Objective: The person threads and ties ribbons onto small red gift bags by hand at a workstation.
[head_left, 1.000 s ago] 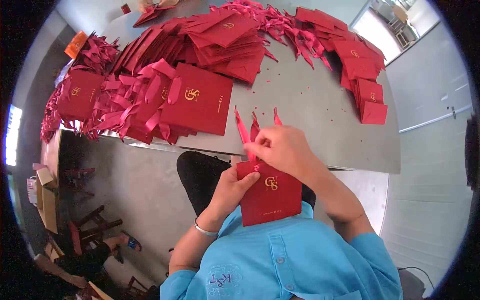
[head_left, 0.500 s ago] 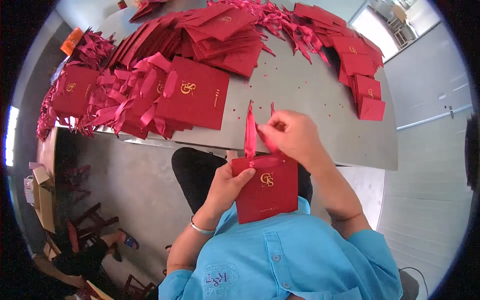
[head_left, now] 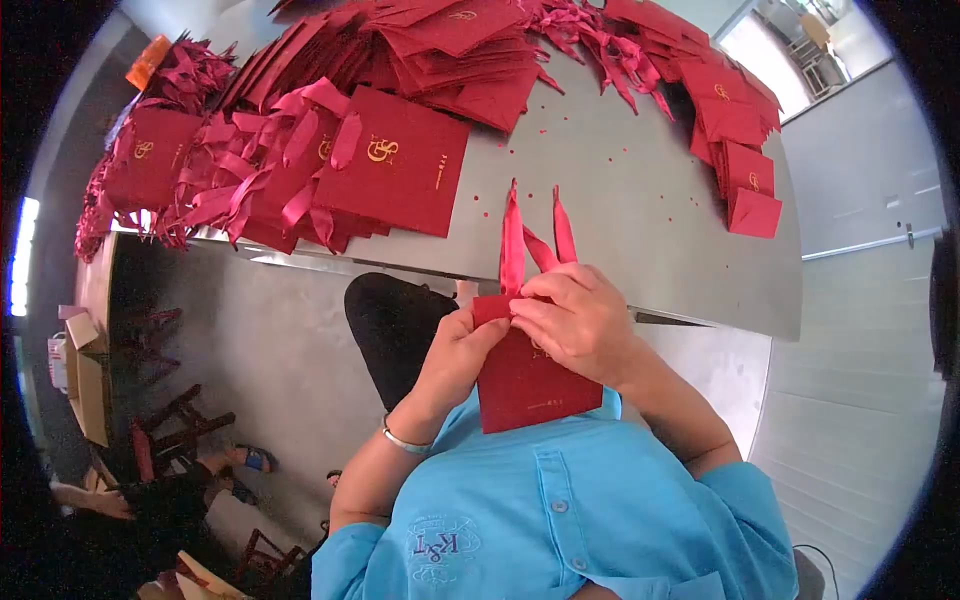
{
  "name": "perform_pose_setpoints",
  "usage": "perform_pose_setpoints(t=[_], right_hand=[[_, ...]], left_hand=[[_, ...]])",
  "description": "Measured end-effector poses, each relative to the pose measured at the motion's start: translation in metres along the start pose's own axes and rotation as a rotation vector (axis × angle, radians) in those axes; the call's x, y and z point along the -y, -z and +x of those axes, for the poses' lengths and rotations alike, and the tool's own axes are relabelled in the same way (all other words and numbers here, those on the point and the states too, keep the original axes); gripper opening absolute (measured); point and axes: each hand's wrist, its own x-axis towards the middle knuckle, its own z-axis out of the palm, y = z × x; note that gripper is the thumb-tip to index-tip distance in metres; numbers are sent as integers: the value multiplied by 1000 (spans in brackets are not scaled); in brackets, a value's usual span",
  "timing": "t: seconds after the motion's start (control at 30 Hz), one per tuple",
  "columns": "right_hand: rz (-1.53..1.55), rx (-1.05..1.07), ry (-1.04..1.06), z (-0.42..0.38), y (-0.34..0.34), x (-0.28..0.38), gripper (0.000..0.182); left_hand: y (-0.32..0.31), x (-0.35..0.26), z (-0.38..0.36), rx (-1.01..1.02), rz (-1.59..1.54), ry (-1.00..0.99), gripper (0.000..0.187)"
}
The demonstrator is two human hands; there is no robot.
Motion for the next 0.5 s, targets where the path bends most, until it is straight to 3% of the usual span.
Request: perform_pose_setpoints(t=[0.13, 0.17, 0.2, 0.3, 0.33, 0.37, 0.5], right_hand=[[-41, 35, -32, -8, 1, 0, 24], [-67, 52, 4, -6, -3, -2, 23], [-127, 36, 37, -9, -3, -1, 21], [-200, 56, 38, -9, -6, 1, 15], [-147, 53, 33, -6, -5, 1, 14], [-105, 83, 21, -5, -6, 1, 14], [-37, 111, -11, 8, -20, 1, 12]], left_hand=[[-3, 1, 1, 8, 74, -1, 23], [-5, 1, 4, -31, 173, -37, 26], [-24, -35, -5, -115, 554, 109, 28], [7, 36, 25, -122, 778, -247, 30], [-2, 24, 20, -85, 475, -309, 32], [-5, 3, 9, -107, 621, -238, 32], [10, 11, 18, -127, 409, -254, 32]])
